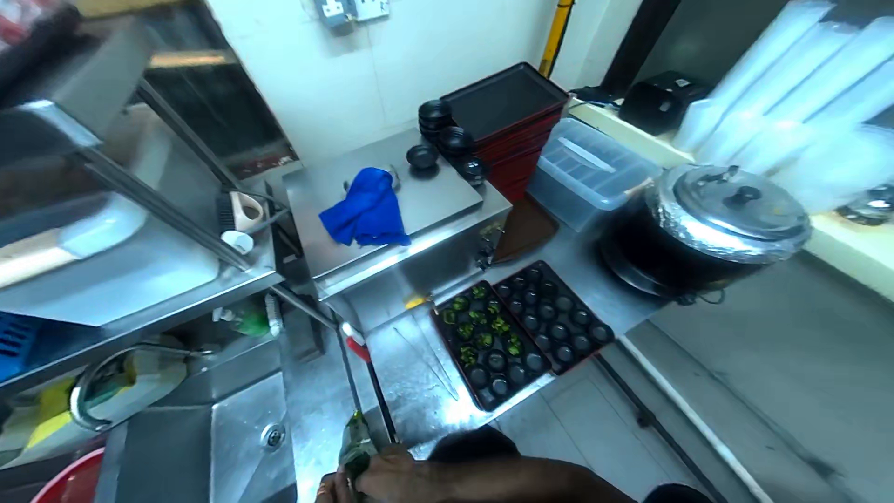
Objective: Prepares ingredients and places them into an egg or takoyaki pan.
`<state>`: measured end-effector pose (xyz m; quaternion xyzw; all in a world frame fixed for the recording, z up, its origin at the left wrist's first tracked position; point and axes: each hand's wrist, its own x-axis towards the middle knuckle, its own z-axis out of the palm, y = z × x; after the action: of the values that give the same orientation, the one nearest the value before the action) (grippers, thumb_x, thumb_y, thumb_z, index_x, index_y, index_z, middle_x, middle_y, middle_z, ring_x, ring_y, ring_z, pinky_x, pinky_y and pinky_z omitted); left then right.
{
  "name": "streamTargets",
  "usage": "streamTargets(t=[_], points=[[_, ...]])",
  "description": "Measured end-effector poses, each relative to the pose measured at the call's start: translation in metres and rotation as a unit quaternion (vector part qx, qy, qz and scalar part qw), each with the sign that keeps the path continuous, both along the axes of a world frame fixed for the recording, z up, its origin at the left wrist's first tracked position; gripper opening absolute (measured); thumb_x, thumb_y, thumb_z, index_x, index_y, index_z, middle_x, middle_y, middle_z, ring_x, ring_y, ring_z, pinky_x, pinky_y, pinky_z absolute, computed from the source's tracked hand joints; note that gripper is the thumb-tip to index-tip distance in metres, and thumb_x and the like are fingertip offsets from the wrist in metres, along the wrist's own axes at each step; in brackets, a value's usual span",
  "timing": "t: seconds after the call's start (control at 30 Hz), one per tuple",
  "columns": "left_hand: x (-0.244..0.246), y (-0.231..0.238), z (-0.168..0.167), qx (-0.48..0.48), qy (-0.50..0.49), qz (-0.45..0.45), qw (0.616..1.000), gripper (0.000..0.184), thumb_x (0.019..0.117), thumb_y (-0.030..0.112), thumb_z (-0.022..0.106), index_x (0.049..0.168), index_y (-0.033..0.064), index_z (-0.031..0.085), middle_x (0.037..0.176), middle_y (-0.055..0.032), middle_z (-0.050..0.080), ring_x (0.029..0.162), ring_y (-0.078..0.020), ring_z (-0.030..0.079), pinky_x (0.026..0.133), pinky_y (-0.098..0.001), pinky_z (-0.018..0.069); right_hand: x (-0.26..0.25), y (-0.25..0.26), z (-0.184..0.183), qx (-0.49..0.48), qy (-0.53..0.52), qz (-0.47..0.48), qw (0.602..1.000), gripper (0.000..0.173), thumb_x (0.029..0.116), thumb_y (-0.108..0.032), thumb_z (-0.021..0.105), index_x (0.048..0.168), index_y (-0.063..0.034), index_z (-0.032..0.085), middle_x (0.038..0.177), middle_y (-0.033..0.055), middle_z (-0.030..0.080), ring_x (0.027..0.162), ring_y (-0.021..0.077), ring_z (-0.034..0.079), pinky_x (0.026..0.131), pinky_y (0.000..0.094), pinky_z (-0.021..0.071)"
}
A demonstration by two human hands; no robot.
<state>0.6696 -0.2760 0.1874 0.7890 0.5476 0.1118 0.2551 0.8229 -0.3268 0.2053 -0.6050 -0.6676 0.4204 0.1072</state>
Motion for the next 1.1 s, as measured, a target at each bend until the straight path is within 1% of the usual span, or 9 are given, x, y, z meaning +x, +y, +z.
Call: streamTargets(t=[0.13,0.37,0.47,0.6,0.73,0.87,0.97,1.03,1.1], points=[[0.001,-0.006,0.000,0.039,0.026,0.071,0.996,0.041,0.1087,0.030,0.045,0.102,-0.0037,0.068,0.083,-0.0180,0.070,0.079,-0.0306,0.070,0.074,-0.0506,0.0557,0.002,0.000,0.007,0.053,-0.011,0.039,0.998,0.022,0.1039,-0.018,0.055,0.100,-0.0051,0.073,0.093,0.0186,0.072,0.094,0.0398,0.070,0.082,0.0609,0.0541],[-0.002,0.025,0.024,0.040,-0.033,0.118,0.992,0.044,0.1093,0.028,0.046,0.100,-0.0111,0.066,0.085,-0.0268,0.066,0.083,-0.0407,0.067,0.079,-0.0592,0.0519,0.039,-0.021,0.002,0.195,0.025,0.030,0.980,0.023,0.1058,-0.027,0.055,0.109,-0.0189,0.077,0.087,0.0089,0.074,0.084,0.0305,0.072,0.073,0.0559,0.0572],[0.005,0.029,0.033,0.035,-0.085,0.088,0.992,0.041,0.1079,0.028,0.049,0.093,-0.0065,0.066,0.076,-0.0185,0.062,0.072,-0.0321,0.063,0.070,-0.0552,0.0516,0.057,-0.036,0.013,0.263,0.050,0.014,0.963,0.025,0.1066,-0.025,0.053,0.108,-0.0169,0.076,0.083,0.0072,0.073,0.076,0.0270,0.072,0.066,0.0511,0.0579],[0.022,0.019,0.048,0.015,-0.152,0.076,0.985,0.039,0.1060,0.034,0.051,0.084,0.0045,0.063,0.063,-0.0011,0.050,0.055,-0.0124,0.050,0.055,-0.0361,0.0444,0.075,-0.059,0.029,0.349,0.031,-0.002,0.937,0.023,0.1070,-0.024,0.052,0.106,-0.0169,0.074,0.076,0.0023,0.068,0.067,0.0194,0.068,0.060,0.0401,0.0566],[0.039,0.007,0.047,-0.002,-0.198,0.058,0.979,0.035,0.1053,0.034,0.053,0.084,0.0082,0.064,0.061,0.0038,0.050,0.052,-0.0061,0.047,0.051,-0.0265,0.0424,0.088,-0.079,0.028,0.354,0.004,-0.065,0.933,0.025,0.1088,-0.027,0.051,0.105,-0.0156,0.073,0.076,0.0013,0.068,0.068,0.0166,0.068,0.062,0.0360,0.0573],[0.059,0.008,0.009,-0.041,-0.119,0.026,0.992,0.038,0.1064,0.034,0.053,0.090,0.0029,0.067,0.066,-0.0057,0.057,0.060,-0.0190,0.057,0.059,-0.0431,0.0496,0.105,-0.082,-0.009,0.287,-0.074,-0.111,0.949,0.027,0.1077,-0.027,0.050,0.105,-0.0153,0.074,0.081,0.0040,0.072,0.074,0.0205,0.072,0.065,0.0413,0.0609],[0.071,0.007,0.000,-0.046,-0.106,0.029,0.993,0.039,0.1031,0.043,0.057,0.094,0.0070,0.068,0.063,-0.0012,0.056,0.055,-0.0159,0.055,0.056,-0.0403,0.0490,0.113,-0.081,-0.016,0.239,-0.054,-0.144,0.959,0.031,0.1095,-0.030,0.048,0.106,-0.0137,0.074,0.090,0.0058,0.075,0.085,0.0228,0.074,0.076,0.0437,0.0617],[0.077,0.000,0.007,-0.067,-0.096,0.049,0.992,0.047,0.0985,0.052,0.061,0.106,0.0056,0.066,0.070,-0.0028,0.059,0.060,-0.0186,0.058,0.059,-0.0432,0.0517,0.112,-0.082,-0.017,0.240,-0.032,-0.160,0.957,0.032,0.1099,-0.030,0.048,0.106,-0.0128,0.074,0.093,0.0050,0.075,0.090,0.0211,0.073,0.083,0.0401,0.0604],[0.085,-0.002,0.010,-0.086,-0.086,0.063,0.991,0.065,0.0918,0.058,0.067,0.126,0.0034,0.059,0.087,-0.0077,0.063,0.072,-0.0234,0.062,0.068,-0.0481,0.0548,0.106,-0.079,-0.020,0.253,-0.007,-0.170,0.952,0.032,0.1095,-0.027,0.049,0.105,-0.0105,0.075,0.096,0.0057,0.075,0.096,0.0206,0.072,0.090,0.0371,0.0581]])
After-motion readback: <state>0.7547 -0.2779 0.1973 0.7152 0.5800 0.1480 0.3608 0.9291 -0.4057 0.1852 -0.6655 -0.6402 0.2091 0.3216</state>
